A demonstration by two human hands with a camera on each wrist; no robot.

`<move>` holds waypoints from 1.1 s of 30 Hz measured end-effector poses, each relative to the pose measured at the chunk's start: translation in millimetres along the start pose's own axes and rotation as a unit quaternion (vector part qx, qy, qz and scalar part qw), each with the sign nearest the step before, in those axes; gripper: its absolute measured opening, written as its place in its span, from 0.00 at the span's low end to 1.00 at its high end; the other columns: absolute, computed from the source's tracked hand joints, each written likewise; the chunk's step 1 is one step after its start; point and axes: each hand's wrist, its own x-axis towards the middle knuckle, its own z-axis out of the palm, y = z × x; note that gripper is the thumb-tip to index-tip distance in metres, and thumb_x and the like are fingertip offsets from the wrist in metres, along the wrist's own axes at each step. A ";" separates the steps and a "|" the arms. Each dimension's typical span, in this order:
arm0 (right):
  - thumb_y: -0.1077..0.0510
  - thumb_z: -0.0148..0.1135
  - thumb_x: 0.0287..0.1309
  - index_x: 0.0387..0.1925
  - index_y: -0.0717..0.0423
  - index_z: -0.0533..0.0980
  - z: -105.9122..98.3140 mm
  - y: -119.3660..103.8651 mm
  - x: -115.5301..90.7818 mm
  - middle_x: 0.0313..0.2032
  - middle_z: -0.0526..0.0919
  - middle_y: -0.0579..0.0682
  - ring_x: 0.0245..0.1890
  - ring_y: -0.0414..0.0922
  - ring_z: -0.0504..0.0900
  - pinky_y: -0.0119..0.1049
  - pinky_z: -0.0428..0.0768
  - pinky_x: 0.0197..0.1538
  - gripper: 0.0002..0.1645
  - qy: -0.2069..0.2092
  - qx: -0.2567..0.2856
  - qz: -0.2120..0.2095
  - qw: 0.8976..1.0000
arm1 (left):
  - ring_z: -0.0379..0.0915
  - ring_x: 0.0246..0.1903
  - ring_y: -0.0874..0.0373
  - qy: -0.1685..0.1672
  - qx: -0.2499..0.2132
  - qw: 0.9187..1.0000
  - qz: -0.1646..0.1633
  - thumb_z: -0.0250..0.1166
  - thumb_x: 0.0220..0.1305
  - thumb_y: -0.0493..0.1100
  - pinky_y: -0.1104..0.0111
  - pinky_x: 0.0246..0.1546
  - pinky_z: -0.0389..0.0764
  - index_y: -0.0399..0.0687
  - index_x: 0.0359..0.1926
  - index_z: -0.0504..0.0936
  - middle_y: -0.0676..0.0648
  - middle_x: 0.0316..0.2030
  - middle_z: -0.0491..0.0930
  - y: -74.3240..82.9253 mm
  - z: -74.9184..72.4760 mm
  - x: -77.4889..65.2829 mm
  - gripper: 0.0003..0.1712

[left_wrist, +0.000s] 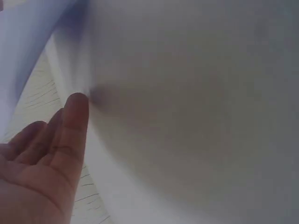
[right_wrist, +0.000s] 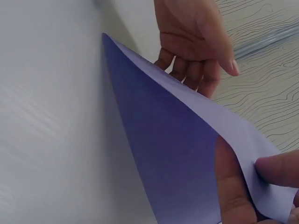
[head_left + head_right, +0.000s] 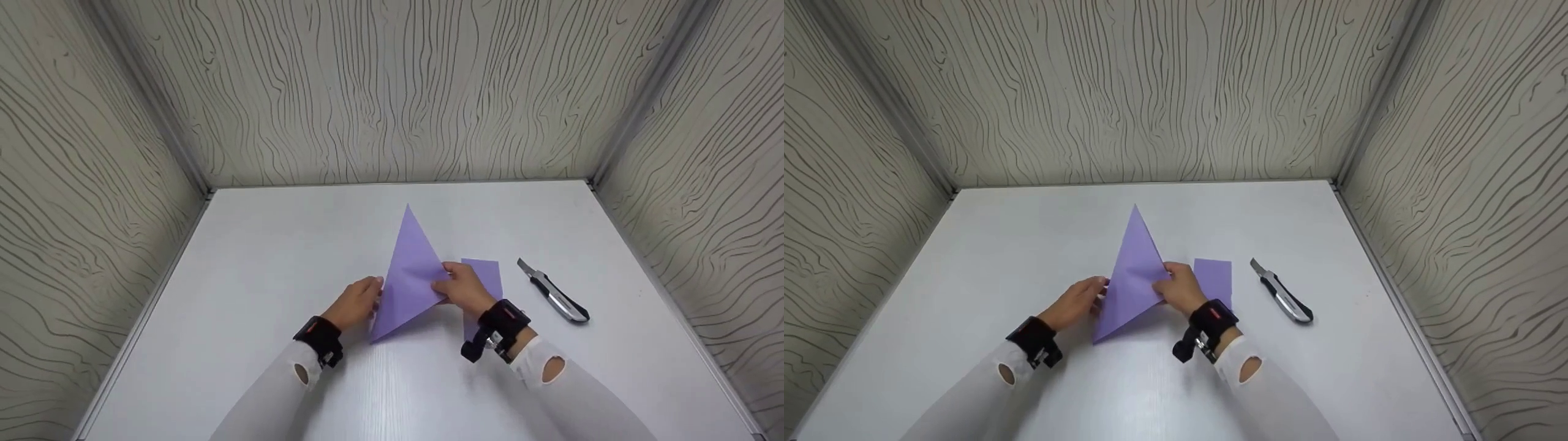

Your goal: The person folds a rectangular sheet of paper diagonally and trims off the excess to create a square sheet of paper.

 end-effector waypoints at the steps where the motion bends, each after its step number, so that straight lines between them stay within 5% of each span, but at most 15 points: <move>1: 0.72 0.59 0.71 0.72 0.78 0.69 -2.9 -3.9 -1.6 0.63 0.80 0.71 0.43 0.46 0.89 0.38 0.92 0.44 0.30 -0.013 0.000 -0.010 1.000 | 0.83 0.43 0.51 -0.001 -0.043 0.999 -0.020 0.40 0.89 0.59 0.59 0.47 0.87 0.31 0.69 0.76 0.37 0.52 0.85 1.0 -0.2 1.3 0.36; 5: 0.70 0.59 0.74 0.72 0.78 0.68 -14.7 -16.3 -8.8 0.64 0.82 0.70 0.48 0.45 0.90 0.37 0.91 0.49 0.30 -0.070 0.015 -0.051 0.996 | 0.84 0.46 0.51 -0.031 -0.199 0.975 -0.090 0.32 0.88 0.65 0.61 0.48 0.87 0.27 0.72 0.71 0.34 0.56 0.84 8.4 1.9 3.0 0.45; 8: 0.70 0.59 0.75 0.73 0.78 0.67 -23.0 -20.8 -13.2 0.62 0.85 0.64 0.51 0.44 0.90 0.37 0.90 0.52 0.30 -0.114 0.033 -0.084 0.989 | 0.83 0.52 0.51 -0.082 -0.303 0.943 -0.110 0.30 0.86 0.68 0.59 0.56 0.85 0.30 0.73 0.70 0.38 0.58 0.84 16.6 4.4 1.5 0.48; 11: 0.69 0.60 0.75 0.73 0.79 0.67 -30.9 -19.1 -15.6 0.60 0.87 0.56 0.53 0.42 0.89 0.36 0.89 0.54 0.30 -0.145 0.051 -0.099 0.983 | 0.84 0.49 0.57 -0.145 -0.380 0.908 -0.096 0.29 0.87 0.66 0.63 0.54 0.85 0.38 0.64 0.79 0.47 0.50 0.87 24.5 4.8 0.4 0.44; 14: 0.70 0.60 0.73 0.71 0.76 0.70 -39.2 -12.4 -16.8 0.57 0.88 0.49 0.54 0.42 0.89 0.36 0.89 0.56 0.28 -0.159 0.074 -0.097 0.980 | 0.86 0.40 0.62 -0.169 -0.416 0.891 -0.061 0.35 0.90 0.59 0.69 0.46 0.86 0.46 0.50 0.85 0.53 0.39 0.88 30.2 1.7 -0.7 0.34; 18: 0.72 0.59 0.71 0.65 0.67 0.79 -51.1 -1.1 -15.9 0.52 0.90 0.46 0.54 0.44 0.89 0.39 0.89 0.56 0.22 -0.161 0.106 -0.089 0.977 | 0.87 0.37 0.64 -0.121 -0.418 0.900 -0.011 0.52 0.86 0.41 0.72 0.42 0.87 0.44 0.49 0.87 0.53 0.37 0.89 33.6 -6.3 -1.4 0.16; 23: 0.70 0.59 0.73 0.65 0.71 0.78 -62.8 9.0 -11.8 0.51 0.91 0.48 0.52 0.45 0.91 0.41 0.90 0.55 0.22 -0.140 0.098 -0.088 0.981 | 0.82 0.37 0.62 -0.002 -0.394 0.919 -0.018 0.63 0.76 0.31 0.71 0.41 0.86 0.40 0.45 0.82 0.51 0.37 0.84 31.0 -16.6 0.9 0.03; 28: 0.66 0.62 0.75 0.68 0.80 0.73 -64.6 16.5 -10.0 0.52 0.92 0.56 0.48 0.43 0.92 0.39 0.91 0.51 0.27 -0.066 0.041 -0.054 0.995 | 0.83 0.32 0.61 0.104 -0.327 0.939 -0.027 0.71 0.69 0.29 0.70 0.36 0.88 0.43 0.29 0.78 0.52 0.29 0.83 25.6 -25.8 4.1 0.12; 33: 0.66 0.65 0.73 0.61 0.79 0.78 -49.4 23.7 -11.6 0.51 0.91 0.65 0.44 0.45 0.92 0.37 0.91 0.47 0.22 0.001 -0.035 -0.016 0.999 | 0.85 0.27 0.61 0.163 -0.244 0.955 -0.044 0.74 0.63 0.28 0.70 0.32 0.89 0.37 0.31 0.83 0.50 0.26 0.87 20.0 -32.4 7.9 0.08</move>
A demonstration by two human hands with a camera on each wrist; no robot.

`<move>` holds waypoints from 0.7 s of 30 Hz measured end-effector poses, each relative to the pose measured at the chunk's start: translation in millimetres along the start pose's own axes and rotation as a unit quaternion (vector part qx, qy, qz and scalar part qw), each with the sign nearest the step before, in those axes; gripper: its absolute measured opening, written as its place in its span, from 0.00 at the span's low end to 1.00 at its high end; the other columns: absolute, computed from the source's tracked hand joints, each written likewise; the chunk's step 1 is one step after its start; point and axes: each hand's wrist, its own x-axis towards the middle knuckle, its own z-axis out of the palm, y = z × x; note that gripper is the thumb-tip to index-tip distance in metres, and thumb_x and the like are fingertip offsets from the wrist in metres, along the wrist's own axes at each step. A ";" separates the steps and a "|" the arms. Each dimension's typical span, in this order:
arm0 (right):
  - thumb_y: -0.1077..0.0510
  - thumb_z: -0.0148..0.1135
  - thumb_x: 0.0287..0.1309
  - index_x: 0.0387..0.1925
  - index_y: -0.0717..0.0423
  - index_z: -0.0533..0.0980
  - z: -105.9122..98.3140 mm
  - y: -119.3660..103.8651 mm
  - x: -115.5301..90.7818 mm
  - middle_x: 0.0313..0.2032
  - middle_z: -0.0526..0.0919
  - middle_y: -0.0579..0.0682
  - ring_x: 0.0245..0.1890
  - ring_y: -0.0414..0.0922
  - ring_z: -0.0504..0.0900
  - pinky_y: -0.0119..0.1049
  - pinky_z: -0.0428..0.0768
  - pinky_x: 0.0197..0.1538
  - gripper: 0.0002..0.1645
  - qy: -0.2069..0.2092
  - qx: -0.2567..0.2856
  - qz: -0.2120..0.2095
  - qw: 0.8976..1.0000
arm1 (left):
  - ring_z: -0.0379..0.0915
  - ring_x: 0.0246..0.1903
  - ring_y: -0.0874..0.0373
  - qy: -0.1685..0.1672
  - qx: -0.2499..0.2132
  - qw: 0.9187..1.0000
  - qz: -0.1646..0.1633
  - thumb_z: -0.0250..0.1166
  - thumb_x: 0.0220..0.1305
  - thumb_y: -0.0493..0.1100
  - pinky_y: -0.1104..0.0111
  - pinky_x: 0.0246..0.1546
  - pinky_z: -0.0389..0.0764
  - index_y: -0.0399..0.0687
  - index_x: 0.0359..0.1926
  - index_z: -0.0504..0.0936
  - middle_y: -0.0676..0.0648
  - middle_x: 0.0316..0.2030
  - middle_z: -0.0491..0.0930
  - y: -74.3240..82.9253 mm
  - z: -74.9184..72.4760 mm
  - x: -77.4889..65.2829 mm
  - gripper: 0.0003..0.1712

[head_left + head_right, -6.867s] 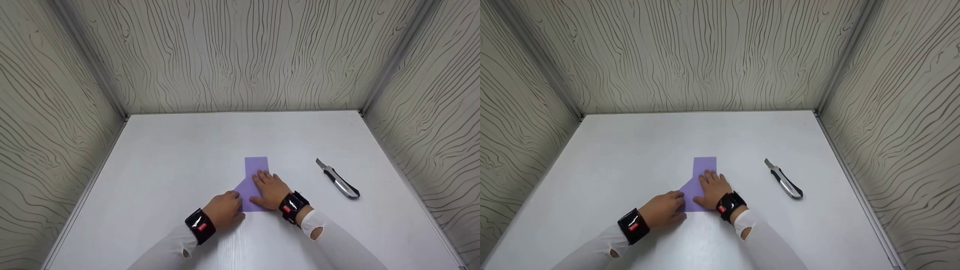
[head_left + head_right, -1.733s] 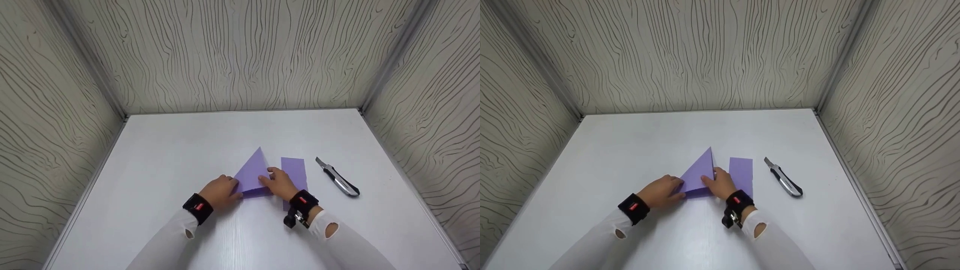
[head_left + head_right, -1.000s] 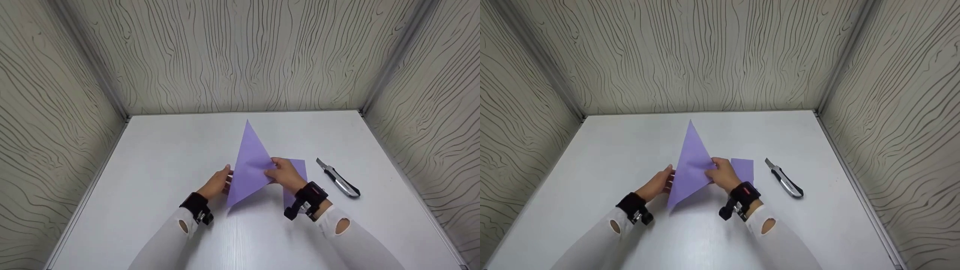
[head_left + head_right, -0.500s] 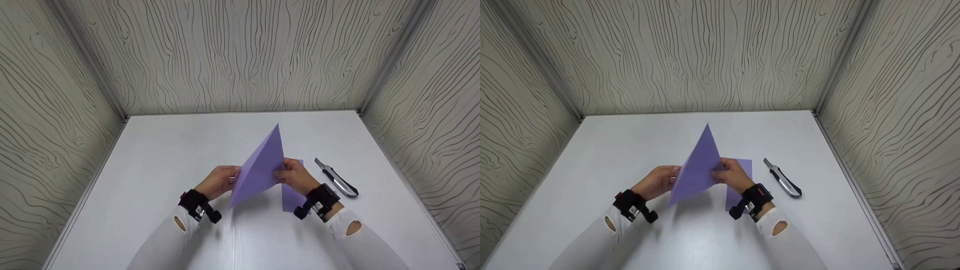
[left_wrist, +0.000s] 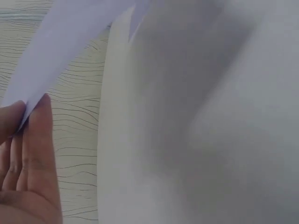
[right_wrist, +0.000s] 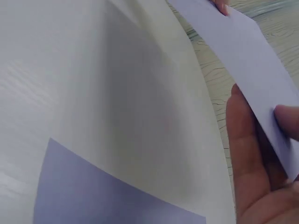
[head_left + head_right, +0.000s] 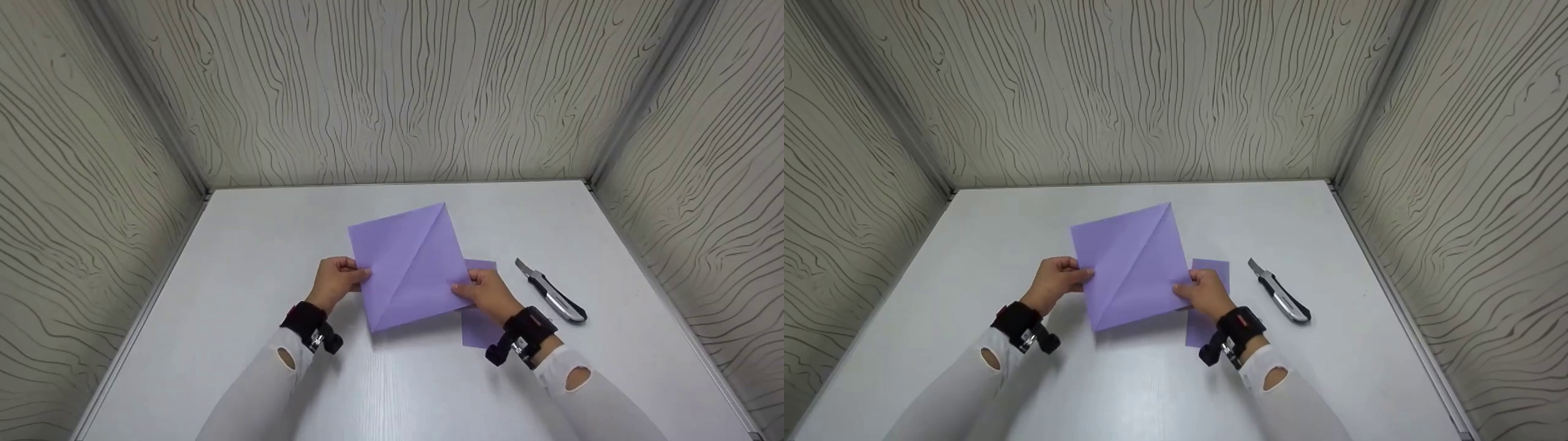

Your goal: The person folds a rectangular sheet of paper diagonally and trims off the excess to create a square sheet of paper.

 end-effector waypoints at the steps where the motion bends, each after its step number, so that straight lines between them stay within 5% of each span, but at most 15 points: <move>1: 0.66 0.67 0.71 0.58 0.78 0.81 4.3 1.2 -0.7 0.49 0.91 0.65 0.42 0.45 0.92 0.36 0.91 0.45 0.20 0.008 -0.014 0.006 1.000 | 0.85 0.27 0.61 0.008 0.017 1.000 0.000 0.75 0.63 0.28 0.70 0.31 0.89 0.36 0.31 0.84 0.50 0.26 0.86 -1.2 -1.0 1.1 0.07; 4: 0.65 0.71 0.68 0.36 0.73 0.83 16.5 4.1 -2.7 0.39 0.90 0.61 0.31 0.43 0.91 0.34 0.90 0.35 0.10 0.032 -0.052 0.025 0.998 | 0.83 0.25 0.61 0.028 0.076 0.997 -0.002 0.74 0.62 0.28 0.69 0.30 0.89 0.34 0.33 0.84 0.49 0.25 0.85 -5.5 -3.5 4.7 0.06; 7: 0.63 0.75 0.66 0.19 0.58 0.71 26.4 6.0 -4.7 0.28 0.83 0.53 0.20 0.40 0.87 0.31 0.86 0.25 0.24 0.045 -0.092 0.052 0.993 | 0.79 0.23 0.61 0.038 0.157 0.987 0.010 0.74 0.62 0.29 0.71 0.27 0.84 0.35 0.33 0.83 0.50 0.24 0.83 -10.1 -5.9 7.9 0.06; 11: 0.59 0.77 0.64 0.15 0.49 0.64 36.5 7.9 -5.4 0.17 0.77 0.48 0.12 0.37 0.82 0.28 0.78 0.18 0.32 0.042 -0.155 0.079 0.984 | 0.75 0.22 0.60 0.042 0.258 0.964 0.043 0.73 0.60 0.30 0.71 0.25 0.75 0.37 0.31 0.82 0.50 0.22 0.80 -16.1 -6.8 10.2 0.06; 19: 0.57 0.77 0.62 0.13 0.59 0.80 45.2 13.3 -3.3 0.09 0.77 0.46 0.08 0.39 0.74 0.30 0.71 0.13 0.24 0.008 -0.255 0.082 0.963 | 0.72 0.25 0.50 0.053 0.383 0.916 0.109 0.63 0.53 0.29 0.59 0.27 0.73 0.40 0.26 0.78 0.45 0.23 0.80 -48.6 -2.1 21.6 0.05; 21: 0.57 0.76 0.63 0.13 0.59 0.80 46.3 14.6 -3.3 0.08 0.77 0.46 0.08 0.38 0.73 0.29 0.70 0.12 0.24 0.003 -0.273 0.085 0.958 | 0.75 0.25 0.47 0.055 0.407 0.905 0.110 0.62 0.54 0.27 0.54 0.28 0.76 0.39 0.26 0.78 0.42 0.25 0.82 -45.9 2.8 15.9 0.05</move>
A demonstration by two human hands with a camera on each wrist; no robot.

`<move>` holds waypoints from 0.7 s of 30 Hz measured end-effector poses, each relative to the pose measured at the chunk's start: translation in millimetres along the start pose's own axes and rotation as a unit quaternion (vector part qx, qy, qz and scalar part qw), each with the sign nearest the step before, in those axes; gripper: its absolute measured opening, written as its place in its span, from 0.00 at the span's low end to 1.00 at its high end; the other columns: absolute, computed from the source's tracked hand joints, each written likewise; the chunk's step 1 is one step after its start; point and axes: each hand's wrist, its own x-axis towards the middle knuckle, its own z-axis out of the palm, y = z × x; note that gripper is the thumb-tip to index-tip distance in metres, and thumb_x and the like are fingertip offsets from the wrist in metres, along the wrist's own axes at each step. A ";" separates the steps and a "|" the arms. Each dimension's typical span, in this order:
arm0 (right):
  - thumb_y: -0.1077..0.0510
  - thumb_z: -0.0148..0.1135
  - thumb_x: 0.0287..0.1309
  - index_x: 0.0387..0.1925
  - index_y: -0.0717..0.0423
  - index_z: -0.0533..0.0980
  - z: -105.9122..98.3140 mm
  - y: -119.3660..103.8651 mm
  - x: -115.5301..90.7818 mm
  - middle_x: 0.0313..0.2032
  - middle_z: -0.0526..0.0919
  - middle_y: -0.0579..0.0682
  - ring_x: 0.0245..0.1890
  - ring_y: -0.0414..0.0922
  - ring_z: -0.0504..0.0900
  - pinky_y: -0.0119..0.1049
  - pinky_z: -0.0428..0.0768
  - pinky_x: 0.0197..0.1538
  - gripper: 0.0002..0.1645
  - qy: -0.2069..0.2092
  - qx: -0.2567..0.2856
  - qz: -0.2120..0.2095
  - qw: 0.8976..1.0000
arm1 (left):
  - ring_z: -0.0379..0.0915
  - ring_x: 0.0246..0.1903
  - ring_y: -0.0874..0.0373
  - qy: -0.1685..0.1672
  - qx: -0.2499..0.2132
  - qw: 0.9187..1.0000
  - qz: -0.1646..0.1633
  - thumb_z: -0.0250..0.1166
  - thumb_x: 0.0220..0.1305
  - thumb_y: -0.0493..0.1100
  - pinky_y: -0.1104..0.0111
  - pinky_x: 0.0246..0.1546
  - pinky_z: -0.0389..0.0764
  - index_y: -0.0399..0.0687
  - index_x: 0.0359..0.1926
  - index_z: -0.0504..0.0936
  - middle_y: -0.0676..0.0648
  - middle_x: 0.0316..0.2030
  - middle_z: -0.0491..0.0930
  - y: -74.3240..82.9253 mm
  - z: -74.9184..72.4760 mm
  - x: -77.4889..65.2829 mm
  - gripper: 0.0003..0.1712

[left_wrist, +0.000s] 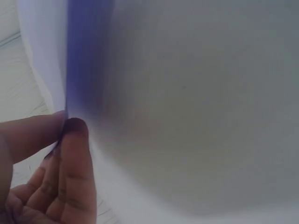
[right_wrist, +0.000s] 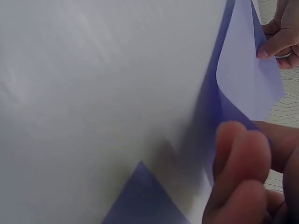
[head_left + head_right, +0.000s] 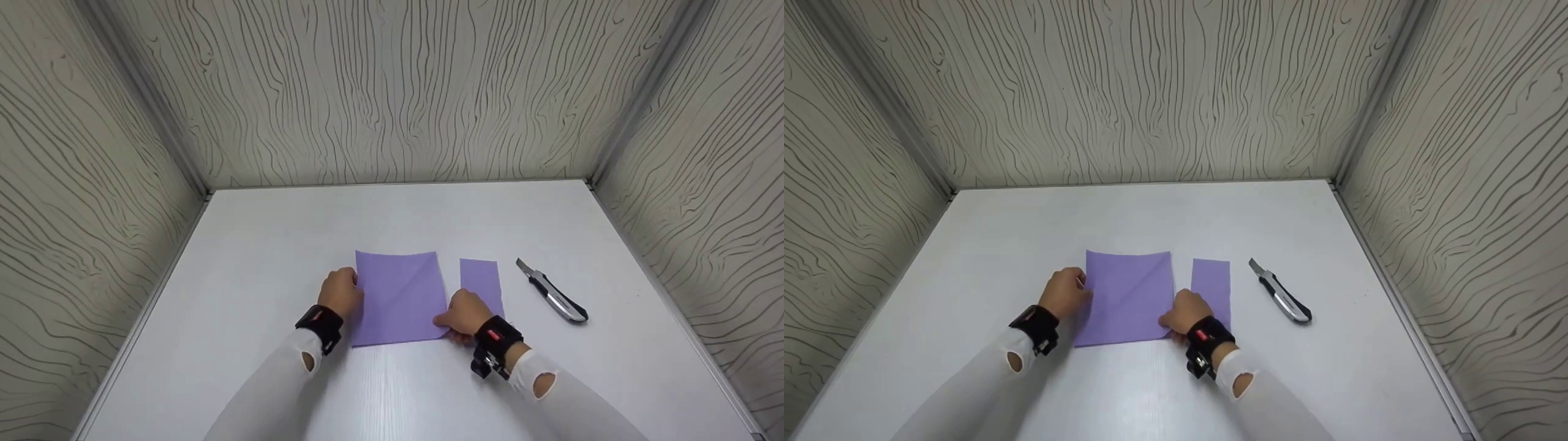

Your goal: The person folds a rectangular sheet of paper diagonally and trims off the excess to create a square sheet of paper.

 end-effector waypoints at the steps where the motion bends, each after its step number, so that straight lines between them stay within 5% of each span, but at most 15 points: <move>1: 0.57 0.76 0.63 0.13 0.60 0.80 1.0 0.1 -0.2 0.08 0.76 0.46 0.07 0.38 0.73 0.29 0.69 0.12 0.24 -0.003 -0.006 0.002 1.000 | 0.78 0.26 0.45 0.005 0.015 1.000 0.008 0.61 0.55 0.27 0.52 0.28 0.78 0.38 0.28 0.79 0.40 0.26 0.83 0.5 2.3 -1.6 0.05; 4: 0.57 0.76 0.63 0.13 0.60 0.80 3.2 -0.1 -1.0 0.08 0.77 0.46 0.07 0.38 0.72 0.29 0.69 0.11 0.24 -0.005 -0.014 0.007 1.000 | 0.86 0.31 0.36 0.023 0.066 0.997 0.018 0.62 0.58 0.27 0.45 0.33 0.84 0.33 0.37 0.81 0.34 0.31 0.87 10.3 3.8 -9.8 0.06; 8: 0.56 0.76 0.62 0.13 0.60 0.80 3.9 -1.5 -1.9 0.08 0.77 0.45 0.06 0.38 0.73 0.28 0.69 0.11 0.24 -0.003 -0.017 0.006 1.000 | 0.84 0.42 0.32 0.066 0.140 0.988 0.020 0.68 0.59 0.29 0.43 0.37 0.88 0.28 0.53 0.78 0.30 0.43 0.84 26.0 5.4 -17.2 0.21; 11: 0.56 0.76 0.62 0.13 0.60 0.80 3.4 -2.0 -1.5 0.08 0.76 0.45 0.06 0.38 0.72 0.28 0.69 0.11 0.24 -0.007 -0.017 0.010 1.000 | 0.80 0.51 0.33 0.077 0.161 0.982 0.062 0.71 0.59 0.30 0.44 0.43 0.89 0.29 0.59 0.78 0.30 0.53 0.80 36.8 6.8 -19.6 0.26; 16: 0.57 0.75 0.62 0.13 0.58 0.80 2.1 -2.6 -0.4 0.08 0.76 0.46 0.06 0.38 0.72 0.28 0.68 0.11 0.23 -0.012 -0.030 0.013 0.999 | 0.81 0.62 0.33 -0.027 0.148 0.972 0.180 0.66 0.73 0.37 0.43 0.60 0.85 0.37 0.58 0.87 0.32 0.64 0.82 50.6 10.5 -25.5 0.16; 21: 0.54 0.78 0.59 0.14 0.55 0.78 -0.5 -4.8 -1.2 0.08 0.75 0.44 0.07 0.38 0.71 0.29 0.66 0.12 0.23 -0.004 -0.088 -0.009 0.996 | 0.86 0.55 0.37 -0.097 0.183 0.954 0.215 0.64 0.74 0.38 0.45 0.55 0.88 0.42 0.51 0.91 0.38 0.59 0.88 52.5 17.9 -32.9 0.12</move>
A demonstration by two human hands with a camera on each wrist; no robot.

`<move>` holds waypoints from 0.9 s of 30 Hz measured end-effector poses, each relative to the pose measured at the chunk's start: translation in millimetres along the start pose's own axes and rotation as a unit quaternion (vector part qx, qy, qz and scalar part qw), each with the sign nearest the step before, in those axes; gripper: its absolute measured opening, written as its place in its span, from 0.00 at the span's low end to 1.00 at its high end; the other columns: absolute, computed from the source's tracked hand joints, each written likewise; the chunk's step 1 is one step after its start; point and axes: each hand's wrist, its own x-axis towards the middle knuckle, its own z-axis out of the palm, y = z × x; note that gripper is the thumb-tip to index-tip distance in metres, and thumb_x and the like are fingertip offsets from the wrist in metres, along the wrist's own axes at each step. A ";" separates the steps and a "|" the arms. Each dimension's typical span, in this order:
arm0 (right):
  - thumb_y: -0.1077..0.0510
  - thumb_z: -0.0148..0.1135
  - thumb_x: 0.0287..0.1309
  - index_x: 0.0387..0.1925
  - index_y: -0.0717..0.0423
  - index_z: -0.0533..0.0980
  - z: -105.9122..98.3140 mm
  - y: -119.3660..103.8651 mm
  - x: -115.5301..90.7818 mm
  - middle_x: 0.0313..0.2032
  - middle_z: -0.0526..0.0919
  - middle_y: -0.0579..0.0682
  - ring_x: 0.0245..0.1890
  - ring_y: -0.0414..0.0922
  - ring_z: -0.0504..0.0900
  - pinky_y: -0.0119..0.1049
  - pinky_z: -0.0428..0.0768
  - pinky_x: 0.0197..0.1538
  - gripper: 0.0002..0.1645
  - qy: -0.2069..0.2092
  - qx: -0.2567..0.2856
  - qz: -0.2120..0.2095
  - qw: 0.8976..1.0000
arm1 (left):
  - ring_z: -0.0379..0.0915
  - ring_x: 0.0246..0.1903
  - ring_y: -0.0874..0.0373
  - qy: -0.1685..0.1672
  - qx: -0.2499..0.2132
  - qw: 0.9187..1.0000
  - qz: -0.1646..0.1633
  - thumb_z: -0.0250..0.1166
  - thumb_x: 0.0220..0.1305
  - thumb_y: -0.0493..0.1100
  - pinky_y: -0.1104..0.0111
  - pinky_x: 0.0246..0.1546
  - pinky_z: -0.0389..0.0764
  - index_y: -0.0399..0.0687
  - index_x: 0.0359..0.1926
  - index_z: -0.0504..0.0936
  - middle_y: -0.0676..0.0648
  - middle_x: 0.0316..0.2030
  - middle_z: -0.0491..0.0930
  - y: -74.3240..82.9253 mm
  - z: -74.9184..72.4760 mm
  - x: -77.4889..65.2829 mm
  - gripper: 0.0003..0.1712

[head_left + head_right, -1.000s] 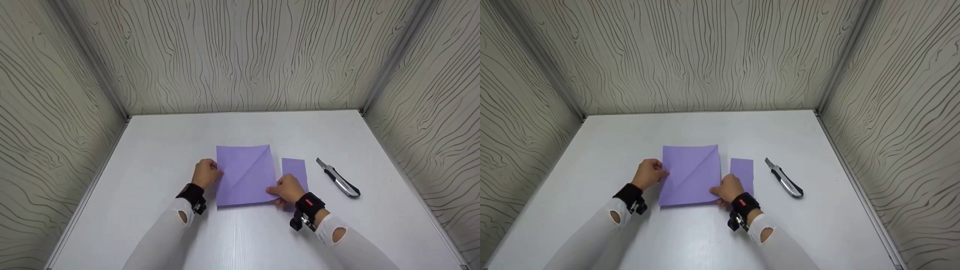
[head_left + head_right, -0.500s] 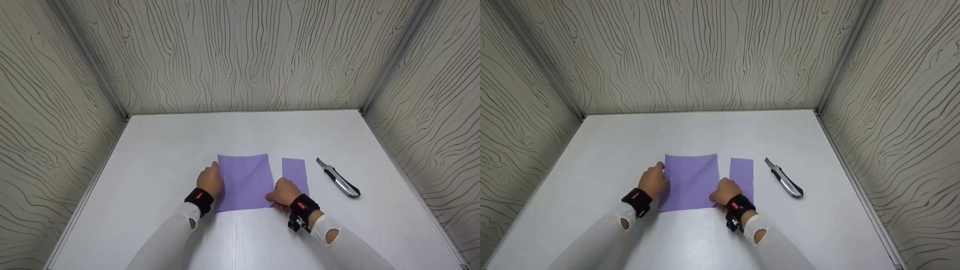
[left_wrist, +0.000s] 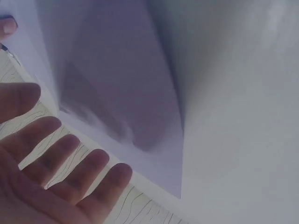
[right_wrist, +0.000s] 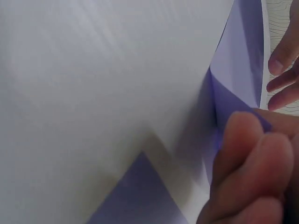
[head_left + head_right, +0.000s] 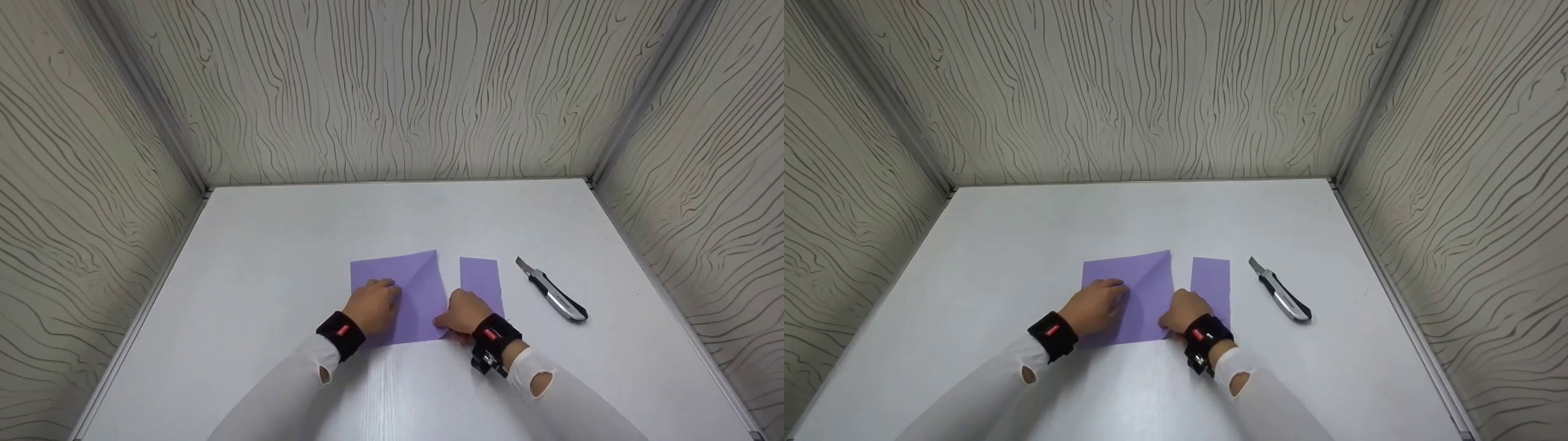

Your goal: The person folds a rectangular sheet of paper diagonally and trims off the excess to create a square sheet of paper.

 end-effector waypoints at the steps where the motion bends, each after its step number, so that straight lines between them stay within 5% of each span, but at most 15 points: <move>1: 0.53 0.79 0.57 0.14 0.55 0.77 -0.8 -1.4 -0.3 0.08 0.75 0.44 0.07 0.39 0.71 0.30 0.66 0.13 0.23 0.008 -0.021 -0.008 1.000 | 0.86 0.54 0.37 -0.004 0.010 1.000 0.002 0.65 0.73 0.37 0.46 0.53 0.89 0.42 0.50 0.91 0.39 0.58 0.88 -0.4 1.5 -1.1 0.11; 6: 0.47 0.83 0.51 0.18 0.55 0.76 -1.0 -9.4 -1.7 0.14 0.73 0.44 0.17 0.43 0.73 0.36 0.65 0.20 0.24 0.063 -0.116 -0.038 0.991 | 0.86 0.53 0.39 -0.020 0.048 0.998 0.019 0.66 0.73 0.39 0.49 0.52 0.90 0.43 0.52 0.90 0.42 0.56 0.89 -2.6 6.3 -4.4 0.11; 10: 0.49 0.80 0.56 0.21 0.55 0.77 8.1 -14.8 0.4 0.17 0.75 0.46 0.20 0.44 0.74 0.38 0.68 0.24 0.22 0.106 -0.119 -0.080 0.984 | 0.84 0.59 0.39 -0.037 0.059 0.997 0.032 0.65 0.74 0.39 0.49 0.58 0.88 0.43 0.57 0.89 0.41 0.59 0.87 -1.6 6.6 -3.9 0.15; 13: 0.50 0.77 0.61 0.29 0.57 0.81 18.5 -16.2 5.0 0.25 0.81 0.49 0.27 0.47 0.80 0.43 0.78 0.31 0.16 0.122 -0.108 -0.150 0.975 | 0.84 0.60 0.39 -0.044 0.069 0.996 0.038 0.65 0.74 0.39 0.49 0.61 0.87 0.43 0.59 0.88 0.40 0.61 0.86 -0.7 6.9 -3.6 0.17; 16: 0.50 0.73 0.65 0.48 0.62 0.85 28.1 -15.1 10.7 0.46 0.88 0.61 0.46 0.59 0.87 0.56 0.87 0.52 0.20 0.108 -0.124 -0.226 0.960 | 0.84 0.60 0.39 -0.045 0.089 0.994 0.042 0.65 0.74 0.40 0.50 0.61 0.87 0.43 0.61 0.88 0.39 0.61 0.86 -0.2 7.6 -4.3 0.19; 19: 0.48 0.67 0.71 0.67 0.62 0.80 34.5 -12.9 17.8 0.66 0.81 0.70 0.67 0.71 0.79 0.65 0.77 0.71 0.31 0.081 -0.159 -0.271 0.946 | 0.83 0.60 0.40 -0.044 0.109 0.992 0.045 0.64 0.74 0.42 0.50 0.59 0.88 0.44 0.64 0.87 0.40 0.61 0.86 0.3 9.2 -4.9 0.21; 22: 0.46 0.59 0.76 0.74 0.59 0.75 36.8 -12.0 22.7 0.74 0.74 0.70 0.74 0.74 0.72 0.69 0.69 0.77 0.33 0.055 -0.183 -0.271 0.943 | 0.83 0.61 0.41 -0.046 0.120 0.991 0.049 0.63 0.75 0.43 0.51 0.58 0.88 0.44 0.66 0.86 0.41 0.62 0.85 0.2 10.8 -5.1 0.23; 27: 0.42 0.56 0.78 0.75 0.53 0.76 34.6 -14.5 24.6 0.75 0.76 0.64 0.76 0.68 0.72 0.71 0.69 0.76 0.33 0.049 -0.213 -0.250 0.943 | 0.83 0.61 0.42 -0.039 0.134 0.988 0.064 0.61 0.77 0.45 0.51 0.59 0.88 0.44 0.68 0.84 0.41 0.62 0.85 -2.7 15.2 -7.1 0.23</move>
